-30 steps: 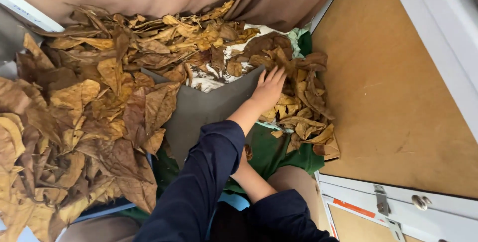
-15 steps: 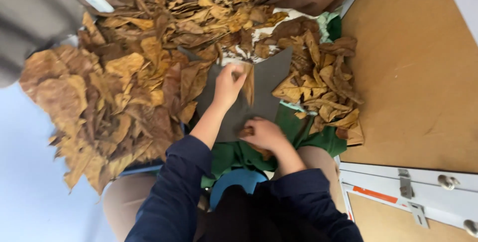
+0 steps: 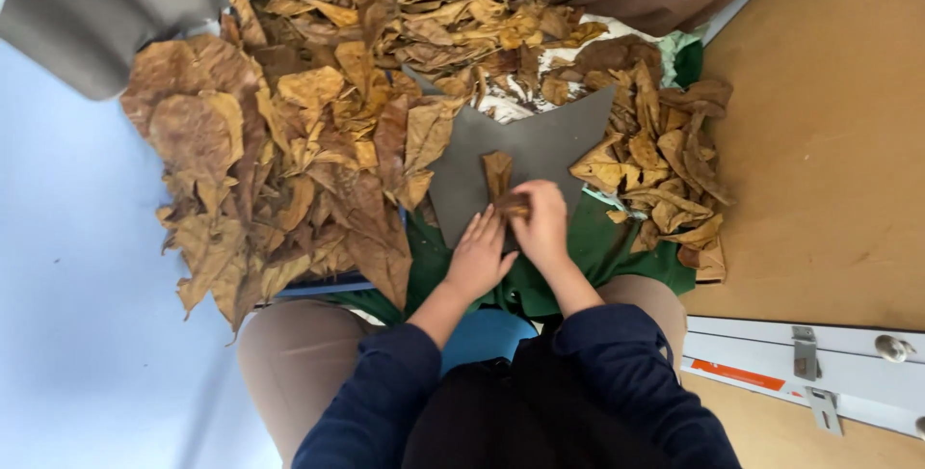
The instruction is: Smoothing and flattening dried leaves on a board for processing
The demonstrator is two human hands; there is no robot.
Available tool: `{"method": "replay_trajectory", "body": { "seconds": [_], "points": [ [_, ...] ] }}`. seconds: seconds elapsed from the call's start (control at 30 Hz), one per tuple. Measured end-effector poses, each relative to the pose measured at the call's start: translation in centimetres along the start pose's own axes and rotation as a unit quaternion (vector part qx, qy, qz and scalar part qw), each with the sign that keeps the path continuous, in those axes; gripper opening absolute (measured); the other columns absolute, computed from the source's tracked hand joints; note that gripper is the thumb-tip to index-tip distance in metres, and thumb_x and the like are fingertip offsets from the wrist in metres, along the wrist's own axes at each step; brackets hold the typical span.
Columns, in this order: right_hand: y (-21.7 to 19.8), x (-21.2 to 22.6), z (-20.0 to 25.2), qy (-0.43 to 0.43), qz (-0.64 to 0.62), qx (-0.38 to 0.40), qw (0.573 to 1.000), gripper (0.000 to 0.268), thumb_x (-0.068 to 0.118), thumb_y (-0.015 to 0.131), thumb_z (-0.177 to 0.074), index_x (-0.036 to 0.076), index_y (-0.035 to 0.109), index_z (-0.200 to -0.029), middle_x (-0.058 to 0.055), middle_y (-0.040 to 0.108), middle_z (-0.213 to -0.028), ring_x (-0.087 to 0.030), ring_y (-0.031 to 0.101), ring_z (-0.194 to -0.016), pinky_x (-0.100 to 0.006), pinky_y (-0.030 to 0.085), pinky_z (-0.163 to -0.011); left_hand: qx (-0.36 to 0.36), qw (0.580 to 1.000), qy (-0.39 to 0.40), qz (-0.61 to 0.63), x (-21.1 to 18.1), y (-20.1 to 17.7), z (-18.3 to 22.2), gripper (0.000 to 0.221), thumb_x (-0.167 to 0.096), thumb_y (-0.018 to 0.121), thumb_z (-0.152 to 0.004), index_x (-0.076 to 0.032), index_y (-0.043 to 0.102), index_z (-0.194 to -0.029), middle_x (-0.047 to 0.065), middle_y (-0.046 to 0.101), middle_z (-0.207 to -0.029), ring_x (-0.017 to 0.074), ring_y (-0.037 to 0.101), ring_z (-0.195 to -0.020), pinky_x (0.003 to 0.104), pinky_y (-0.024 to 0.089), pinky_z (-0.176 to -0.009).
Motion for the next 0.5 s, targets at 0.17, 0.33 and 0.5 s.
{"method": "replay_trajectory", "body": {
  "seconds": [0.17,0.33,0.5],
  "points": [
    [6.0,-3.3,-1.9,-0.095,0.191,0.09,0.973,0.031,0.023,0.076,-0.074,0.032,0.072,-0.104,0.008,0.056,-0.11,-0.023,0.057,-0.101,-0.042,0.049,-0.082,0.033,0.999,-0.015,-0.04,0.4,1.2,0.6,0.074,-0.043,0.065,-0.09,0.009,0.051,-0.14,0.027,0.05,-0.148,0.0352,0.038,-0.147,0.046,0.02,-0.127],
    [7.5,-4.2,-8.8,-0.072,0.322,0.073,0.941,0.025,0.031,0.079,-0.077,0.036,0.074,-0.101,0.007,0.057,-0.106,-0.024,0.058,-0.1,-0.044,0.053,-0.079,0.02,0.999,-0.016,-0.02,0.5,1.2,0.8,0.074,-0.043,0.055,-0.097,0.007,0.041,-0.149,0.026,0.039,-0.158,0.0346,0.03,-0.152,0.045,0.017,-0.128],
    [7.3,-8.4,-13.4,0.1,0.017,0.103,0.99,0.034,0.029,0.084,-0.082,0.025,0.074,-0.114,-0.006,0.068,-0.11,-0.039,0.067,-0.11,-0.051,0.056,-0.091,0.036,0.999,-0.034,0.005,0.7,1.0,0.9,0.073,-0.042,0.053,-0.097,0.004,0.037,-0.152,0.022,0.035,-0.16,0.0312,0.027,-0.153,0.043,0.016,-0.129]
  ]
}}
Point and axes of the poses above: each hand's wrist, its own z-axis away from the middle knuckle, its own y-axis out of the palm, x = y × z, the point moved 3 cm from there along -z, towards the middle knuckle
